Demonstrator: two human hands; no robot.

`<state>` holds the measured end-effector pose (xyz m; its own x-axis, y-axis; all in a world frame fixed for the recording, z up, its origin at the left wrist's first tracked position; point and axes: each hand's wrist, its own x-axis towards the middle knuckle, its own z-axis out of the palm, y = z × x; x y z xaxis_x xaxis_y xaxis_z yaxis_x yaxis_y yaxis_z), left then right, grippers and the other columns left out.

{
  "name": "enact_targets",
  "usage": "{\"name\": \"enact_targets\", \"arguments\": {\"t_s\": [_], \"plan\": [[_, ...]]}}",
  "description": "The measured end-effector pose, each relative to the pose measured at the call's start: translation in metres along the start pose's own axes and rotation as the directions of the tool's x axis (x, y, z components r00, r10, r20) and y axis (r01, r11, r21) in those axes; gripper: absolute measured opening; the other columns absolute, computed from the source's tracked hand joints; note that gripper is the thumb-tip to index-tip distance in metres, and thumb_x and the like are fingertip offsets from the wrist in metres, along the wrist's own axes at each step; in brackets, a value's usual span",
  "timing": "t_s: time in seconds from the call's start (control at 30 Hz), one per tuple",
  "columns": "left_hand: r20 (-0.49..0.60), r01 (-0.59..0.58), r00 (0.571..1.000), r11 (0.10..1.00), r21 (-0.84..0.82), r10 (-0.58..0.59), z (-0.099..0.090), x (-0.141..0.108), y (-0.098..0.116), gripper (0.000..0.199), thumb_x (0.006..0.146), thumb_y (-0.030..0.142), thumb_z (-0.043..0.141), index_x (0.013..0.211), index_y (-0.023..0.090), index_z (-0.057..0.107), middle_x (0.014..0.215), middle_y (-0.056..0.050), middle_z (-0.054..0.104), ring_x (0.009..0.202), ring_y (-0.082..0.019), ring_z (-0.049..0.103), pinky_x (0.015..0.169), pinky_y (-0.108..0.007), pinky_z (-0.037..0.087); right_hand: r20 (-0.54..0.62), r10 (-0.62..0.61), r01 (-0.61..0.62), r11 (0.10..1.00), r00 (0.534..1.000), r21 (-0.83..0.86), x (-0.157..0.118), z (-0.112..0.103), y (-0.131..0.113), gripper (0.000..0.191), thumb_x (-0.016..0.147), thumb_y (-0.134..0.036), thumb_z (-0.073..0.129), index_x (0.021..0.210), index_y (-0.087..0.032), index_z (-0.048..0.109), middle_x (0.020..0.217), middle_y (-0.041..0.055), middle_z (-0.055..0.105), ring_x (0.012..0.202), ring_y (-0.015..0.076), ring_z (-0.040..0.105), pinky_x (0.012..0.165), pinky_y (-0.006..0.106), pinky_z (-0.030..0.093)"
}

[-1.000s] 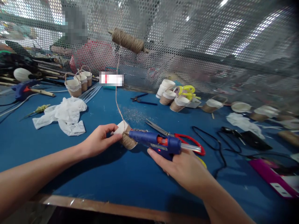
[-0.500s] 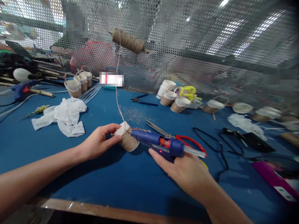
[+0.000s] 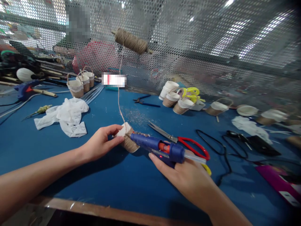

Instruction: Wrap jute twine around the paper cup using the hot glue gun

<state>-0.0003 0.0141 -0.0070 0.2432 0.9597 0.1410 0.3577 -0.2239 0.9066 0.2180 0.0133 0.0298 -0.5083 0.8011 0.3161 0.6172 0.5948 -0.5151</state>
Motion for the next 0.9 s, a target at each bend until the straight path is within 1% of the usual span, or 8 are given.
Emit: {"name": "enact_targets", "arguments": {"t_s": [0.2, 0.33, 0.5, 0.7, 0.9], "plan": [[-0.002, 0.0, 1.0, 1.0, 0.005, 0.0, -0.0001, -0.0004, -0.0012, 0.025, 0.082, 0.025, 0.049, 0.102, 0.013, 0.059, 0.102, -0.008, 0.067, 0.091, -0.02, 0.058, 0.081, -0.031, 0.044, -0.018, -0.01, 0.01, 0.999, 1.0, -0.046, 0.0009, -0.0007, 0.0011, 0.019, 0.081, -0.025, 0.048, 0.073, -0.024, 0.065, 0.055, 0.0037, 0.062, 0.045, 0.0159, 0.054, 0.044, 0.027, 0.045], [0.006, -0.002, 1.0, 1.0, 0.0, 0.002, -0.0006, -0.0009, -0.003, 0.026, 0.083, 0.027, 0.049, 0.102, 0.013, 0.059, 0.1, -0.008, 0.067, 0.091, -0.02, 0.059, 0.078, -0.029, 0.045, -0.009, -0.036, 0.035, 0.997, 0.999, -0.062, 0.0048, -0.0067, -0.003, 0.02, 0.079, -0.021, 0.047, 0.074, -0.024, 0.066, 0.058, 0.0047, 0.063, 0.05, 0.0178, 0.057, 0.049, 0.029, 0.048], [0.001, 0.002, 1.0, 1.0, 0.008, -0.002, -0.0008, -0.0009, -0.0032, 0.029, 0.083, 0.026, 0.05, 0.106, 0.013, 0.059, 0.105, -0.009, 0.066, 0.096, -0.021, 0.058, 0.081, -0.031, 0.044, -0.017, -0.016, 0.016, 1.0, 1.0, -0.011, 0.0013, -0.0041, -0.0024, 0.019, 0.08, -0.023, 0.047, 0.071, -0.024, 0.063, 0.055, 0.0033, 0.061, 0.045, 0.0153, 0.054, 0.044, 0.026, 0.045], [-0.015, -0.023, 1.0, 1.0, 0.009, 0.023, -0.0005, -0.0006, -0.0021, 0.028, 0.082, 0.024, 0.051, 0.105, 0.013, 0.061, 0.105, -0.008, 0.067, 0.093, -0.02, 0.06, 0.083, -0.03, 0.045, -0.013, -0.028, 0.028, 1.0, 1.0, -0.008, -0.0017, -0.0003, 0.0005, 0.017, 0.08, -0.023, 0.047, 0.07, -0.024, 0.061, 0.058, 0.0036, 0.061, 0.048, 0.0155, 0.055, 0.047, 0.027, 0.046], [-0.003, -0.005, 1.0, 1.0, 0.013, 0.005, -0.0007, -0.001, -0.0039, 0.03, 0.082, 0.026, 0.05, 0.109, 0.014, 0.059, 0.105, -0.009, 0.067, 0.096, -0.022, 0.059, 0.078, -0.031, 0.046, -0.036, -0.008, 0.008, 1.0, 0.999, 0.001, 0.0012, -0.0011, -0.0007, 0.016, 0.08, -0.022, 0.047, 0.071, -0.023, 0.06, 0.057, 0.003, 0.062, 0.047, 0.015, 0.056, 0.045, 0.026, 0.046]]}}
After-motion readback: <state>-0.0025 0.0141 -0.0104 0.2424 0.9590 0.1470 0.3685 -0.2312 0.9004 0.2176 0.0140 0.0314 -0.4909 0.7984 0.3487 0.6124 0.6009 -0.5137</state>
